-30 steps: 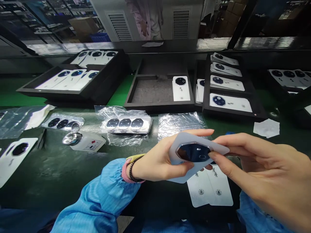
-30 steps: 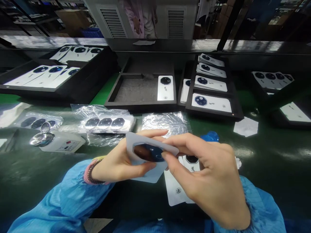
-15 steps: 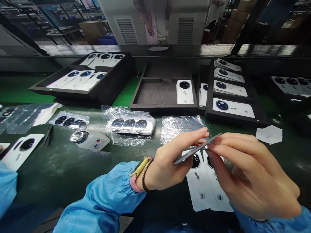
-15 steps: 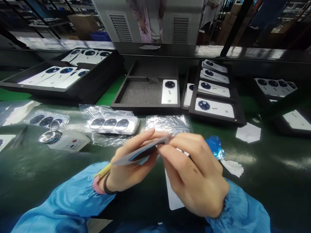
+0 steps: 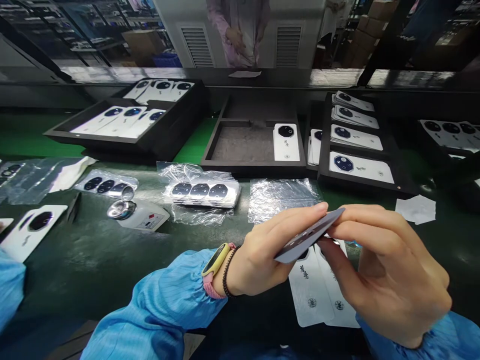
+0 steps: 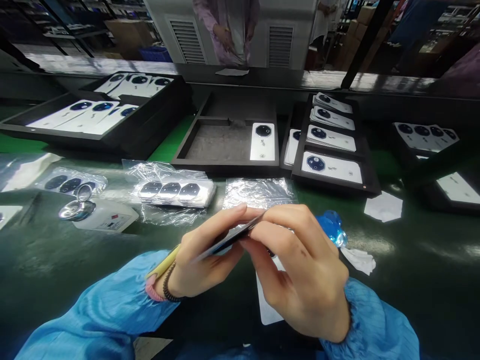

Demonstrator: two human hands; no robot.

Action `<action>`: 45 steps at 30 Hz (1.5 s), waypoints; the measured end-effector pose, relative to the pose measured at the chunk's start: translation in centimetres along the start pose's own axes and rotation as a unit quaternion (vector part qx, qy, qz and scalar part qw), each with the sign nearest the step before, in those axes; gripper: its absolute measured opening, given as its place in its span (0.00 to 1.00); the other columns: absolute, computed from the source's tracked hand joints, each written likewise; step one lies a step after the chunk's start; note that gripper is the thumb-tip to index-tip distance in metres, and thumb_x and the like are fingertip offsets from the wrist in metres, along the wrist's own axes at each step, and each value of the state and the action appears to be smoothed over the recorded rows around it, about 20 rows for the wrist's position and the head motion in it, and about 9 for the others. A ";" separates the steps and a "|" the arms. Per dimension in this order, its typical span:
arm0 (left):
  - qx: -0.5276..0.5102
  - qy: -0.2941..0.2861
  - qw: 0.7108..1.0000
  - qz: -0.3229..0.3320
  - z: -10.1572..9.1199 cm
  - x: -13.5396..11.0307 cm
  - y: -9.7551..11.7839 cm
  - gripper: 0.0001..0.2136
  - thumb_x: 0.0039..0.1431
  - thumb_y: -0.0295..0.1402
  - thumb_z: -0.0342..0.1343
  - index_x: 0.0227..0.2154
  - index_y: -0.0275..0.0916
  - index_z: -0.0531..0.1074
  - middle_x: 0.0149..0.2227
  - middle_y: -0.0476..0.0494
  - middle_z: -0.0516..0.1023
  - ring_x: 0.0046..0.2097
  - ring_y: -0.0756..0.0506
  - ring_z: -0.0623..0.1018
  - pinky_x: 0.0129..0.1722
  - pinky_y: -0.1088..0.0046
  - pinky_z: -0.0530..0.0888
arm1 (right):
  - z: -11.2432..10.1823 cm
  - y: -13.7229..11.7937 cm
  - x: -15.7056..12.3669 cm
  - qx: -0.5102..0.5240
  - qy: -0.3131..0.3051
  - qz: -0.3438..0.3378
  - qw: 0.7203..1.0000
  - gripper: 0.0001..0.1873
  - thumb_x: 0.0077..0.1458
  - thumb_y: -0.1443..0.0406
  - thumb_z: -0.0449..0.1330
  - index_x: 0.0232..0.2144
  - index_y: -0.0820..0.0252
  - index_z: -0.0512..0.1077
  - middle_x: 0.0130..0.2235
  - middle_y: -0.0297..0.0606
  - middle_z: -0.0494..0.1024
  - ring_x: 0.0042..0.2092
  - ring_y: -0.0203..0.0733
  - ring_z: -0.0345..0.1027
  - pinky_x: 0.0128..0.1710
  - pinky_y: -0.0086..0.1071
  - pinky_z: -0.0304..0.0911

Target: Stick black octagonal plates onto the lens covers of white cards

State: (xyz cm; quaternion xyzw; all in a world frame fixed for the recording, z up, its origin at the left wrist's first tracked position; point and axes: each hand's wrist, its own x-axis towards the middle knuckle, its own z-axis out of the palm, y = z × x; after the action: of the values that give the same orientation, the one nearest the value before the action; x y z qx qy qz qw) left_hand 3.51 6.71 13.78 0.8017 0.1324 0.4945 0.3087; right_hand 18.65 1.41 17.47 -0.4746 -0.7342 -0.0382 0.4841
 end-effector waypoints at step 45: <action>-0.092 -0.040 0.982 -0.162 -1.7 0.3 -0.4 0.36 0.53 0.18 0.56 0.63 0.48 0.55 0.65 0.49 0.57 0.66 0.39 0.56 0.67 0.61 0.56 | -2.0 2.9 0.7 0.135 -0.089 0.189 0.968 0.05 0.57 0.68 0.61 0.32 0.50 0.74 0.32 0.30 0.76 0.37 0.35 0.72 0.30 0.24 0.72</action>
State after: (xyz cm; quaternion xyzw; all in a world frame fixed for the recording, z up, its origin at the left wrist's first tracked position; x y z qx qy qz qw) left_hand 2.16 7.75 14.29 0.7570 0.2021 0.4151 0.4624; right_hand 22.11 2.37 17.86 -0.5366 -0.6694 0.1962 0.4748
